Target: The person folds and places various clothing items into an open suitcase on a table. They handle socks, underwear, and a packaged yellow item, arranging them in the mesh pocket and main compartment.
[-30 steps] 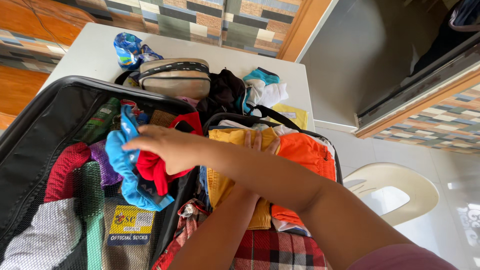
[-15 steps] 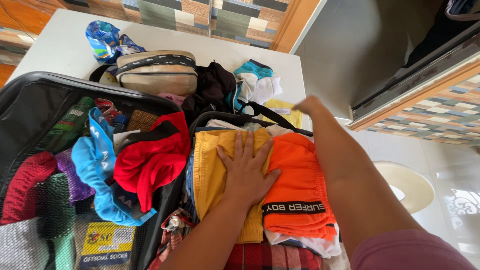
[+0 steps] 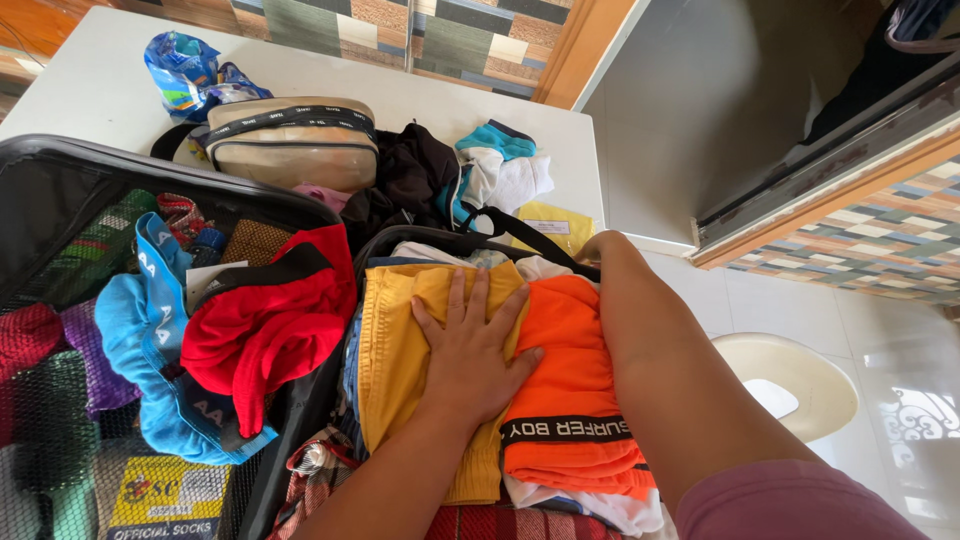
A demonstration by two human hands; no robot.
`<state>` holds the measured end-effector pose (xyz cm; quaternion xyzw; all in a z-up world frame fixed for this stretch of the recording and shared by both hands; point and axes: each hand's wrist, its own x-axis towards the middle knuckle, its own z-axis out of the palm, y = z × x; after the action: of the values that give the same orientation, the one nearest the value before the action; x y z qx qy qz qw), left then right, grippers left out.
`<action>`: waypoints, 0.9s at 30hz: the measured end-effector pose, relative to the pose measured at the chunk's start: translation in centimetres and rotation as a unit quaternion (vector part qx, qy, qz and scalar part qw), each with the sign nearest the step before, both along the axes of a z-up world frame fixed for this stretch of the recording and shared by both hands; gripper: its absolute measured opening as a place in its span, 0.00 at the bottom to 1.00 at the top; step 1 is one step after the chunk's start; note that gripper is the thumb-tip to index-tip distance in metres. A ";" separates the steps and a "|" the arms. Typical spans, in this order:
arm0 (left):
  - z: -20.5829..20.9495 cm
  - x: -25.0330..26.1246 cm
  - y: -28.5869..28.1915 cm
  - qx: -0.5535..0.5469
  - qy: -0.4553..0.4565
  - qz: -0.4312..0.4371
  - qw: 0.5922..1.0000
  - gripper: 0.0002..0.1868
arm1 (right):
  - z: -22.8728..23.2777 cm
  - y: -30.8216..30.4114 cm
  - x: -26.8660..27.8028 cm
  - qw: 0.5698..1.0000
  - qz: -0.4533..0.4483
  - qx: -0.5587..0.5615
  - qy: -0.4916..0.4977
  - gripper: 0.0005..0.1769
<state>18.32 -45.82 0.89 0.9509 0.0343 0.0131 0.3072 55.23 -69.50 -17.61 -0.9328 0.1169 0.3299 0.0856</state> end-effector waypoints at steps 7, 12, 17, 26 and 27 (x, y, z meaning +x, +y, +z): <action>-0.1 0.0 0.1 0.005 -0.002 -0.001 1.000 0.42 | 0.1 -0.3 0.3 0.996 -0.047 0.072 0.004 0.19; -0.1 0.2 0.2 0.020 0.007 -0.003 1.000 0.42 | 3.1 -0.4 -0.4 0.919 -0.220 0.325 -0.039 0.15; -0.3 0.2 0.1 0.021 -0.012 0.001 1.000 0.42 | 12.0 -0.4 -2.7 0.756 -0.236 0.583 -0.182 0.18; 0.1 0.6 1.8 -0.148 -0.032 -0.022 0.988 0.40 | 27.7 1.5 -17.5 0.569 -0.027 0.813 -0.119 0.24; 0.3 0.8 2.4 -0.272 -0.061 -0.033 0.960 0.35 | 28.7 1.7 -19.6 0.556 -0.011 0.824 -0.109 0.24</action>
<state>19.10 -43.45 1.24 0.8295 -0.0136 0.0512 0.5560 35.67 -67.78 11.10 -0.4823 -0.2063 0.1775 0.8327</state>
